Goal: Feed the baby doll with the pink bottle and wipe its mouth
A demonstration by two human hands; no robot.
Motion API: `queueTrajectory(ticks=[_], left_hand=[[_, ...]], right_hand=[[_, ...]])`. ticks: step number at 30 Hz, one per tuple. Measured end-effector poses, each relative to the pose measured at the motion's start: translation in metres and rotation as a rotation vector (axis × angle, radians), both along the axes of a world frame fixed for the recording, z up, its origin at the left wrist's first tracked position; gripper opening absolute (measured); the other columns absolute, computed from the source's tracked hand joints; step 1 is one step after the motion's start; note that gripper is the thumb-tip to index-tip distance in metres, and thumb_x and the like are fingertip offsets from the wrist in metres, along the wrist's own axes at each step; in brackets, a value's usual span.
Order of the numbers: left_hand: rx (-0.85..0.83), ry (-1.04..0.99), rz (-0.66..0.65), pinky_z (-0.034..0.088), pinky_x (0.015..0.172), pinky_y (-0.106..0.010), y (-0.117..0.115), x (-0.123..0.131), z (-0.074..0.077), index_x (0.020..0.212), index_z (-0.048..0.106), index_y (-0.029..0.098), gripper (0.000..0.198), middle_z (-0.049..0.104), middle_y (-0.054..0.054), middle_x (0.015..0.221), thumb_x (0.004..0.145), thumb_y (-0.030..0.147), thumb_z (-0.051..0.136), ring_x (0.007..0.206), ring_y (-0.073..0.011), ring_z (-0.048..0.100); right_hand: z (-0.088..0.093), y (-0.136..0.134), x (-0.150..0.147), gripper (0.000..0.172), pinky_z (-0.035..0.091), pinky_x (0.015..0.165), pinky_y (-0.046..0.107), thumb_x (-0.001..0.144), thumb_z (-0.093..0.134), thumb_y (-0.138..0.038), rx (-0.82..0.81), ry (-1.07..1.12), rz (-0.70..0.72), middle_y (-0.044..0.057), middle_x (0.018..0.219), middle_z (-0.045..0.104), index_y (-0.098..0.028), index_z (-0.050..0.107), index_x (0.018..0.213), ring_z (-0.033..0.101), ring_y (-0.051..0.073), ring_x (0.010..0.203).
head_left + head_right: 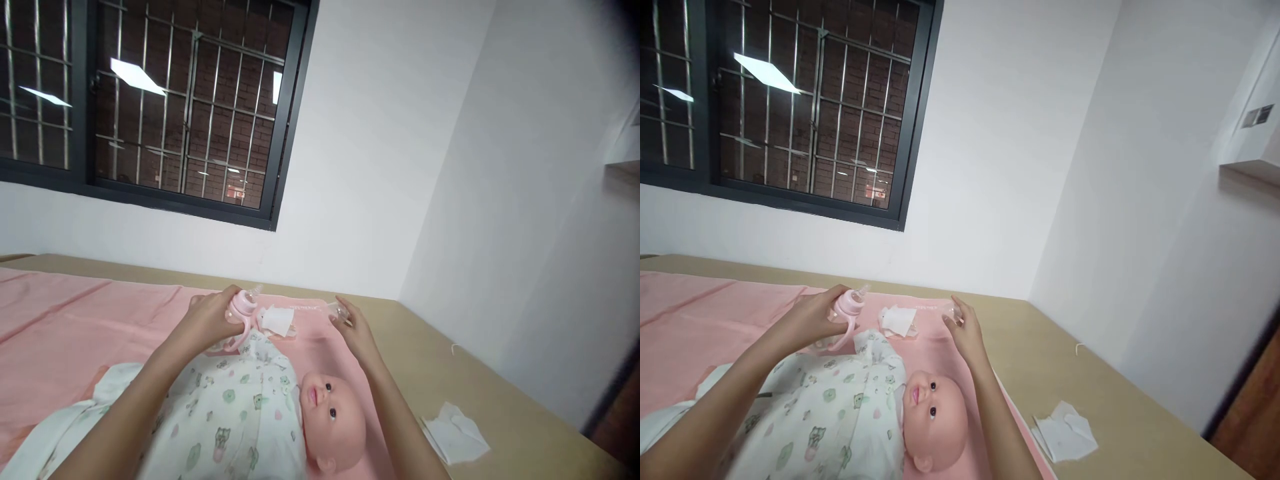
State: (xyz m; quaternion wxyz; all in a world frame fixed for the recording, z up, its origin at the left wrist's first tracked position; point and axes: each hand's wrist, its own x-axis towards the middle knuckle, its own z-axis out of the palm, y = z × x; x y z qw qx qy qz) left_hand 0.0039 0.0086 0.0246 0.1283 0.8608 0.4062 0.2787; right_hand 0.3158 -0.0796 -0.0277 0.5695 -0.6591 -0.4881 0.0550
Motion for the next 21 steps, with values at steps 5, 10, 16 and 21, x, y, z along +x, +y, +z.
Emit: queueTrajectory(ticks=[5, 10, 16, 21], left_hand=[[-0.079, -0.069, 0.086, 0.042, 0.072, -0.033, 0.035, -0.015, -0.011, 0.102, 0.053, 0.023, 0.039, 0.068, -0.004, 0.088, 0.067, 0.038, 0.062, 0.086, -0.0286, 0.062], [-0.282, -0.424, -0.037, 0.048, 0.069, -0.029, 0.062, -0.031, -0.022, 0.102, 0.055, 0.019, 0.052, 0.066, -0.005, 0.096, 0.058, 0.039, 0.076, 0.089, -0.0251, 0.062], [-0.407, -0.745, -0.035, 0.048, 0.065, -0.026, 0.064, -0.035, -0.022, 0.100, 0.057, 0.017, 0.060, 0.066, -0.004, 0.092, 0.051, 0.042, 0.083, 0.083, -0.0206, 0.062], [-0.347, -0.674, -0.010, 0.050, 0.066, -0.027, 0.072, -0.035, -0.028, 0.100, 0.058, 0.017, 0.061, 0.067, -0.006, 0.094, 0.049, 0.039, 0.084, 0.088, -0.0241, 0.063]], right_hand=[[-0.066, 0.022, 0.049, 0.059, 0.041, 0.103, 0.040, 0.075, 0.051, -0.019, -0.300, -0.252, -0.223, 0.017, 0.123, 0.054, -0.010, 0.050, 0.133, 0.056, 0.027, 0.115], [-0.101, 0.023, 0.066, 0.055, 0.042, 0.100, 0.039, 0.082, 0.043, -0.024, -0.392, -0.312, -0.261, 0.019, 0.125, 0.053, -0.008, 0.047, 0.134, 0.058, 0.027, 0.112], [-0.114, 0.024, 0.072, 0.057, 0.039, 0.102, 0.039, 0.087, 0.038, -0.038, -0.376, -0.281, -0.254, 0.022, 0.128, 0.053, -0.005, 0.045, 0.133, 0.055, 0.028, 0.117], [-0.122, 0.027, 0.076, 0.057, 0.042, 0.099, 0.040, 0.086, 0.041, -0.039, -0.368, -0.308, -0.216, 0.020, 0.125, 0.053, -0.008, 0.045, 0.133, 0.057, 0.027, 0.114]])
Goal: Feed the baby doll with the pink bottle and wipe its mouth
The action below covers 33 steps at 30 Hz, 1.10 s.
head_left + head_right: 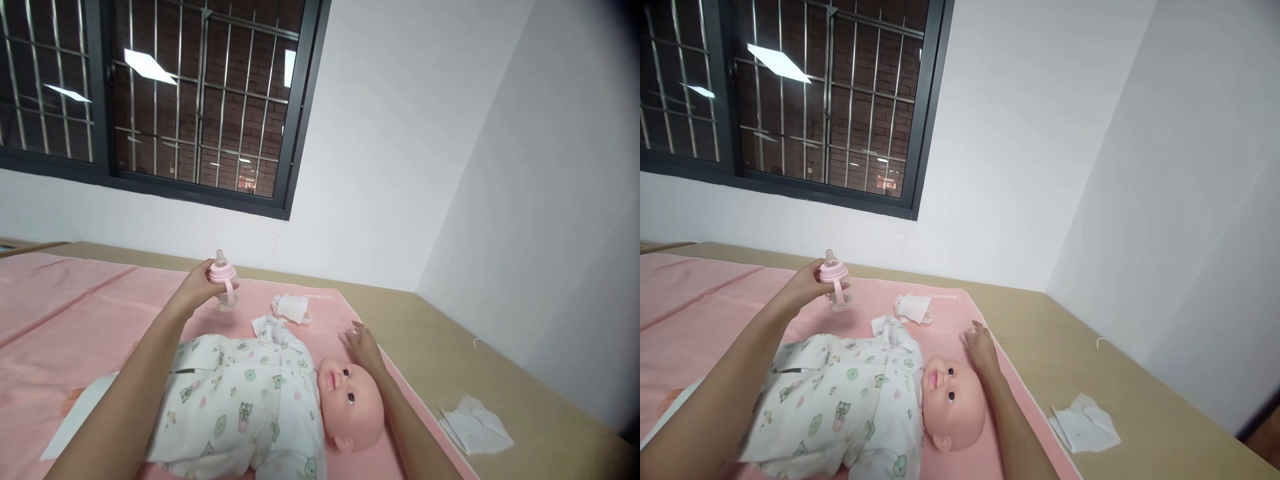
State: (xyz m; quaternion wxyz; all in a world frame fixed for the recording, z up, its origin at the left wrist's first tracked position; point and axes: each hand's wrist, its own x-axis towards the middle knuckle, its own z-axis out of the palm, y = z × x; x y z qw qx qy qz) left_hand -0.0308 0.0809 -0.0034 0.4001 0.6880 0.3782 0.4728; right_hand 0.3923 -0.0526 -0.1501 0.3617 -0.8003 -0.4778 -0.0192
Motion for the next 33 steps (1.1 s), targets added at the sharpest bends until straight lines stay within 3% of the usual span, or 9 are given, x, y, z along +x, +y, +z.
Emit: queueTrajectory(ticks=[9, 14, 20, 26, 30, 33], left_hand=[[-0.025, 0.432, 0.215, 0.047, 0.062, -0.027, 0.036, -0.008, -0.034, 0.092, 0.051, 0.021, 0.047, 0.067, -0.004, 0.087, 0.053, 0.029, 0.075, 0.084, -0.0259, 0.065], [-0.107, 0.470, 0.168, 0.049, 0.056, -0.026, 0.052, -0.011, -0.057, 0.088, 0.048, 0.021, 0.044, 0.064, -0.002, 0.077, 0.050, 0.017, 0.070, 0.075, -0.0238, 0.066], [-0.157, 0.500, 0.062, 0.053, 0.056, -0.023, 0.058, -0.011, -0.072, 0.093, 0.046, 0.019, 0.043, 0.063, -0.003, 0.085, 0.056, 0.020, 0.068, 0.077, -0.0208, 0.067], [-0.118, 0.674, 0.096, 0.050, 0.057, -0.027, 0.050, -0.016, -0.057, 0.109, 0.050, 0.019, 0.058, 0.067, -0.006, 0.087, 0.054, 0.018, 0.068, 0.082, -0.0265, 0.068], [-0.061, 0.825, 0.260, 0.049, 0.071, -0.038, 0.035, -0.025, -0.029, 0.125, 0.046, 0.011, 0.074, 0.068, -0.020, 0.099, 0.055, 0.016, 0.069, 0.098, -0.0393, 0.064], [0.039, 0.871, 0.357, 0.047, 0.077, -0.044, 0.010, -0.019, -0.003, 0.131, 0.044, 0.013, 0.063, 0.064, -0.024, 0.112, 0.072, 0.024, 0.060, 0.105, -0.0417, 0.061]], right_hand=[[-0.014, 0.005, -0.003, 0.060, 0.042, 0.100, 0.041, 0.082, 0.045, -0.040, 0.007, -0.045, 0.094, 0.018, 0.128, 0.052, -0.011, 0.043, 0.135, 0.053, 0.027, 0.120], [-0.014, 0.004, -0.005, 0.067, 0.040, 0.103, 0.042, 0.086, 0.040, -0.054, 0.025, 0.029, 0.098, 0.018, 0.134, 0.048, -0.014, 0.039, 0.139, 0.051, 0.028, 0.124], [-0.016, 0.005, -0.004, 0.069, 0.038, 0.106, 0.043, 0.086, 0.038, -0.059, 0.026, 0.102, 0.101, 0.018, 0.136, 0.046, -0.016, 0.038, 0.140, 0.049, 0.029, 0.126], [-0.022, 0.008, -0.001, 0.071, 0.032, 0.111, 0.042, 0.087, 0.033, -0.061, 0.071, 0.051, 0.099, 0.019, 0.139, 0.045, -0.013, 0.038, 0.140, 0.044, 0.028, 0.131], [-0.018, 0.004, -0.007, 0.071, 0.031, 0.112, 0.042, 0.088, 0.029, -0.061, 0.095, 0.013, 0.091, 0.019, 0.140, 0.043, -0.012, 0.038, 0.139, 0.041, 0.029, 0.133], [-0.013, 0.001, -0.011, 0.067, 0.031, 0.111, 0.045, 0.090, 0.028, -0.058, 0.155, -0.019, 0.084, 0.019, 0.138, 0.046, -0.011, 0.042, 0.136, 0.043, 0.030, 0.131]])
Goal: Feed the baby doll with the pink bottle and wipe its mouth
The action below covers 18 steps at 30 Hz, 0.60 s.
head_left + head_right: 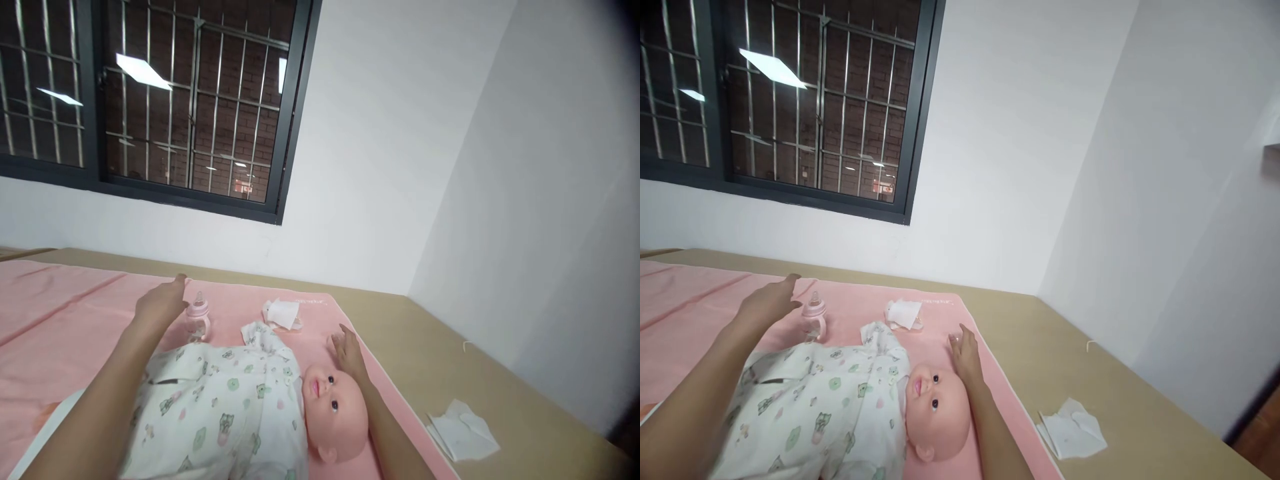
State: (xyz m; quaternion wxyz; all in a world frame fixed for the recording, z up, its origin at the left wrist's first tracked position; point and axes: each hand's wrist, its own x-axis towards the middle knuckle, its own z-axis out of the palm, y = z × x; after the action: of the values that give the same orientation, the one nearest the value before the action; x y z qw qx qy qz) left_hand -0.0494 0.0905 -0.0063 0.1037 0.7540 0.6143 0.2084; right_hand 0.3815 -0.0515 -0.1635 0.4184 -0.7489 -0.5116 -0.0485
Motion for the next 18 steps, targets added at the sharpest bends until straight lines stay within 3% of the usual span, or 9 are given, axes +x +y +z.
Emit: queueTrajectory(ticks=[2, 4, 6, 8, 12, 18], left_hand=[[0.102, 0.005, -0.082, 0.047, 0.080, -0.041, -0.024, 0.019, 0.013, 0.133, 0.043, 0.015, 0.051, 0.066, -0.019, 0.114, 0.084, 0.030, 0.048, 0.104, -0.0347, 0.063], [0.128, 0.001, -0.323, 0.049, 0.079, -0.036, -0.050, 0.049, 0.018, 0.133, 0.044, 0.015, 0.046, 0.065, -0.017, 0.118, 0.091, 0.033, 0.039, 0.101, -0.0282, 0.066], [0.122, 0.035, -0.496, 0.049, 0.081, -0.030, -0.071, 0.086, 0.016, 0.129, 0.051, 0.020, 0.040, 0.068, -0.011, 0.117, 0.092, 0.031, 0.042, 0.102, -0.0224, 0.066], [0.106, 0.098, -0.676, 0.048, 0.086, -0.031, -0.085, 0.122, 0.010, 0.122, 0.058, 0.023, 0.036, 0.069, -0.008, 0.115, 0.086, 0.027, 0.053, 0.104, -0.0231, 0.065], [0.014, 0.207, -0.959, 0.045, 0.092, -0.035, -0.093, 0.181, -0.002, 0.115, 0.065, 0.021, 0.029, 0.068, -0.009, 0.119, 0.089, 0.023, 0.051, 0.111, -0.0261, 0.061], [-0.305, 0.336, -1.223, 0.050, 0.079, -0.027, -0.086, 0.232, -0.019, 0.100, 0.069, 0.017, 0.030, 0.073, -0.003, 0.094, 0.098, 0.029, 0.041, 0.079, -0.0147, 0.068]], right_hand=[[0.003, -0.001, -0.001, 0.062, 0.031, 0.111, 0.048, 0.091, 0.029, -0.057, 0.075, -0.044, -0.017, 0.019, 0.134, 0.050, -0.012, 0.046, 0.131, 0.042, 0.032, 0.130], [0.005, -0.001, -0.002, 0.057, 0.030, 0.111, 0.052, 0.092, 0.031, -0.055, 0.162, -0.106, -0.024, 0.017, 0.129, 0.054, -0.013, 0.052, 0.123, 0.038, 0.033, 0.132], [0.007, -0.001, -0.004, 0.049, 0.032, 0.109, 0.054, 0.093, 0.032, -0.053, 0.242, -0.173, -0.001, 0.015, 0.123, 0.058, -0.015, 0.055, 0.116, 0.038, 0.033, 0.132], [0.009, -0.001, -0.007, 0.041, 0.036, 0.106, 0.053, 0.096, 0.032, -0.047, 0.298, -0.240, 0.052, 0.012, 0.116, 0.061, -0.018, 0.057, 0.110, 0.041, 0.031, 0.129], [0.013, -0.001, -0.018, 0.030, 0.044, 0.097, 0.044, 0.098, 0.033, -0.034, 0.327, -0.376, 0.186, 0.009, 0.102, 0.065, -0.020, 0.060, 0.099, 0.051, 0.026, 0.114], [0.004, 0.010, -0.021, 0.023, 0.050, 0.081, 0.035, 0.093, 0.039, -0.024, 0.282, -0.504, 0.364, 0.010, 0.096, 0.065, -0.018, 0.061, 0.096, 0.057, 0.023, 0.096]])
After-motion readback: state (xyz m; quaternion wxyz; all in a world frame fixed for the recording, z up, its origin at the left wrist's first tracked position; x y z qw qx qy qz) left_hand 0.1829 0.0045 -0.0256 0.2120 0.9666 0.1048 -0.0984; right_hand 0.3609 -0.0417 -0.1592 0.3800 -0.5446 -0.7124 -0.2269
